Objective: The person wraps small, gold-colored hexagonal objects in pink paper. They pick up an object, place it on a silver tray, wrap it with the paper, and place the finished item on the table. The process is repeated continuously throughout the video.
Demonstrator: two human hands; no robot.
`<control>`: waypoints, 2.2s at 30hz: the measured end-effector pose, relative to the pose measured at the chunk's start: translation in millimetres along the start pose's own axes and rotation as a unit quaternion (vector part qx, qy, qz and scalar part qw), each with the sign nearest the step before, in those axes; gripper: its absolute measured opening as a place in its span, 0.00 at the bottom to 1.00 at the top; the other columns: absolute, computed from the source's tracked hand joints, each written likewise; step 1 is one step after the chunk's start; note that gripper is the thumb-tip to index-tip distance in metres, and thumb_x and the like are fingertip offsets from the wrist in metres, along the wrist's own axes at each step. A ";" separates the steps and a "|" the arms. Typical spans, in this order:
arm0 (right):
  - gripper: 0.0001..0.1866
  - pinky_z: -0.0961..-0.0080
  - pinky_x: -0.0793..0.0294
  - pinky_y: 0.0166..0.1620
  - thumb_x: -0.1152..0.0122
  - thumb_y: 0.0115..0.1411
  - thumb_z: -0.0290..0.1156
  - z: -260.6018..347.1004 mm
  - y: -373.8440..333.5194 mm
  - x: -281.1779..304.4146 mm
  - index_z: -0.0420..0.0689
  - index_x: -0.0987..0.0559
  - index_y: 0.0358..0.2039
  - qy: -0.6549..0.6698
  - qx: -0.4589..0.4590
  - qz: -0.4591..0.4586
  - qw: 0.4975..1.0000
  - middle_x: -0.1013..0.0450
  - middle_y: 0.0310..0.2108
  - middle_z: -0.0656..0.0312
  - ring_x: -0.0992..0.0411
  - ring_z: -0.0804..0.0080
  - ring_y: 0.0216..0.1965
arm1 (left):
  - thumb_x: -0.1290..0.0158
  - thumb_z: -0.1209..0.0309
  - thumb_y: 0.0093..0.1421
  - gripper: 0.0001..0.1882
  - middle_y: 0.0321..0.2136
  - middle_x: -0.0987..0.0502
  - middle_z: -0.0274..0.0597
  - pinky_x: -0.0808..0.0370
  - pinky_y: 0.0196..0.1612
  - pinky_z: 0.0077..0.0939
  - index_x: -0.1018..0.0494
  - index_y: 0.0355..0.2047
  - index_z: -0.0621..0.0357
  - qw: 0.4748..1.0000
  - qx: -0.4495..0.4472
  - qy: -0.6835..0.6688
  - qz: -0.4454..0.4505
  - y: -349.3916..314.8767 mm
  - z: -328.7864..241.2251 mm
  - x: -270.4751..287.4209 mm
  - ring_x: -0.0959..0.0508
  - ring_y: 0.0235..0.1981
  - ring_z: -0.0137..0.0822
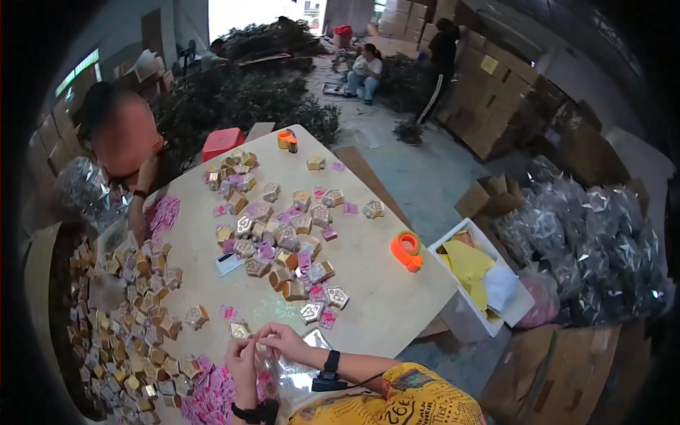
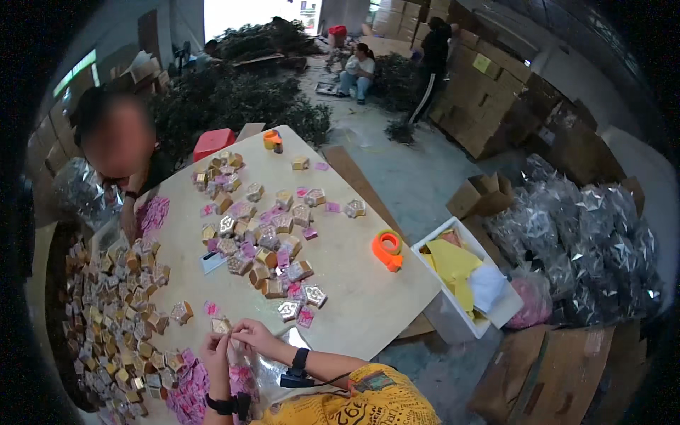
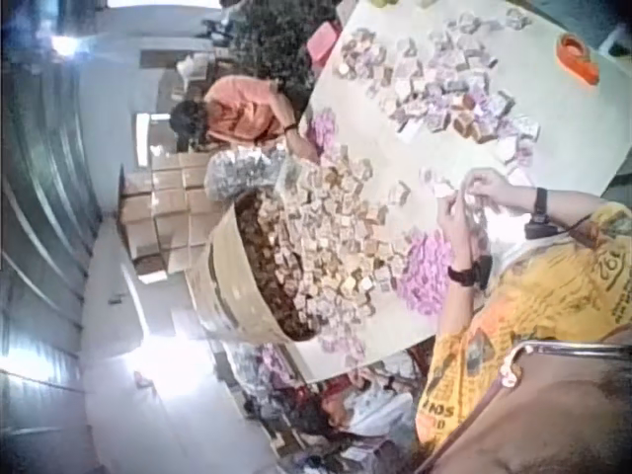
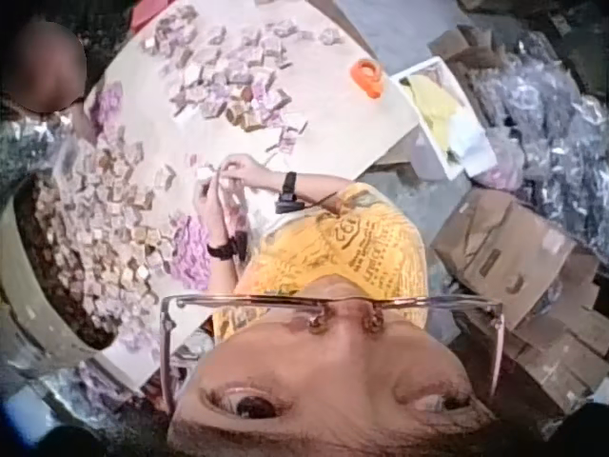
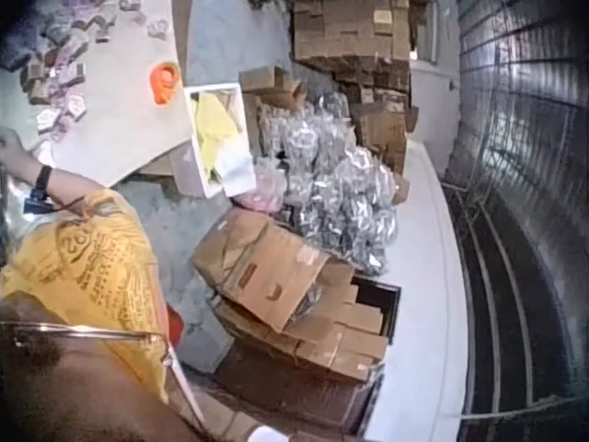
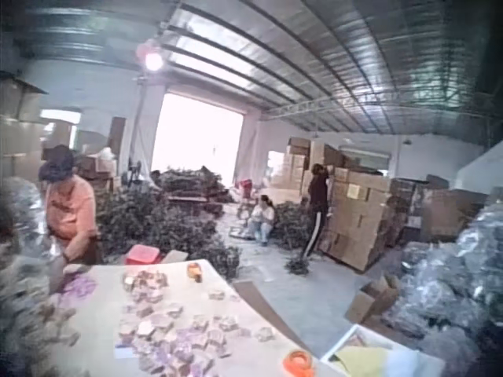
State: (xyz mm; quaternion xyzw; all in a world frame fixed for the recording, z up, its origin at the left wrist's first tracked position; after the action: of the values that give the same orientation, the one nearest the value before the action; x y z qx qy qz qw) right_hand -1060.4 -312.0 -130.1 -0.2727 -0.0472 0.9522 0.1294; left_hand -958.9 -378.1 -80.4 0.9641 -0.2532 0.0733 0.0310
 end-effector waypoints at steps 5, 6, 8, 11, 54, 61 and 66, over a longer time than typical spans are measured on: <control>0.05 0.85 0.29 0.22 0.47 0.59 0.26 -14.7 -3.5 5.7 0.38 0.30 0.33 0.091 -0.058 -0.001 0.994 0.28 0.24 0.59 0.28 0.76 0.20 | 0.45 0.79 0.46 0.05 0.24 0.31 0.44 0.33 0.36 0.29 0.30 0.23 0.64 0.963 -0.168 0.197 0.080 -2.1 -51.7 -15.9 0.30 0.30 0.41; 0.05 0.85 0.29 0.22 0.47 0.59 0.26 -18.9 -3.2 4.2 0.38 0.30 0.33 0.112 -0.067 0.004 0.992 0.28 0.24 0.59 0.28 0.76 0.20 | 0.45 0.81 0.46 0.05 0.24 0.33 0.44 0.34 0.33 0.29 0.31 0.23 0.64 0.955 -0.187 0.210 0.097 -3.4 -59.0 -17.5 0.31 0.29 0.41; 0.05 0.85 0.29 0.22 0.47 0.59 0.26 -26.3 -2.7 4.2 0.38 0.30 0.33 0.151 -0.085 0.012 0.985 0.28 0.25 0.59 0.27 0.76 0.21 | 0.46 0.80 0.46 0.05 0.25 0.32 0.45 0.34 0.36 0.33 0.30 0.24 0.63 0.934 -0.198 0.254 0.152 -4.4 -69.6 -23.7 0.31 0.32 0.45; 0.04 0.85 0.29 0.22 0.47 0.59 0.26 -25.9 -1.4 0.7 0.38 0.29 0.32 0.136 -0.097 0.038 0.985 0.27 0.25 0.60 0.27 0.77 0.20 | 0.46 0.79 0.45 0.08 0.28 0.31 0.47 0.34 0.40 0.37 0.29 0.28 0.62 0.905 -0.223 0.302 0.201 -5.4 -81.6 -29.4 0.31 0.35 0.47; 0.08 0.68 0.29 0.27 0.45 0.46 0.30 22.9 -12.1 -44.4 0.41 0.33 0.24 -0.662 0.303 0.089 0.680 0.37 0.23 0.58 0.31 0.62 0.24 | 0.43 0.73 0.42 0.18 0.44 0.31 0.58 0.35 0.50 0.41 0.28 0.37 0.63 0.901 -0.042 0.403 0.156 97.6 86.7 57.2 0.33 0.47 0.53; 0.09 0.66 0.30 0.28 0.46 0.46 0.29 14.5 -12.7 -24.8 0.40 0.34 0.24 -0.653 0.274 0.070 0.702 0.37 0.25 0.55 0.32 0.58 0.25 | 0.40 0.75 0.39 0.43 0.60 0.49 0.58 0.42 0.60 0.44 0.45 0.58 0.54 0.833 0.038 0.542 0.110 142.1 132.9 102.6 0.48 0.60 0.59; 0.08 0.64 0.30 0.27 0.47 0.46 0.27 16.4 -17.8 -20.9 0.39 0.35 0.24 -0.640 0.257 0.058 0.722 0.37 0.24 0.54 0.32 0.56 0.24 | 0.39 0.79 0.38 0.36 0.52 0.41 0.55 0.35 0.53 0.44 0.38 0.50 0.57 0.839 -0.017 0.539 0.077 135.4 126.0 89.2 0.40 0.52 0.58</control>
State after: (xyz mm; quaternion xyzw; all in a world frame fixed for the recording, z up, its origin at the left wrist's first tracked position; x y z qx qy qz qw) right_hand -1048.1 -300.9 -102.8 0.4433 0.1438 0.8813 0.0779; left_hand -933.0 -551.2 -187.7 0.7489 -0.2710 0.5795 0.1729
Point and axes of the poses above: each hand's wrist, its own y-axis towards the middle knuckle, its own x-axis out of the back of the hand, z = x × y, the point moved 10 cm from there along y, towards the middle knuckle
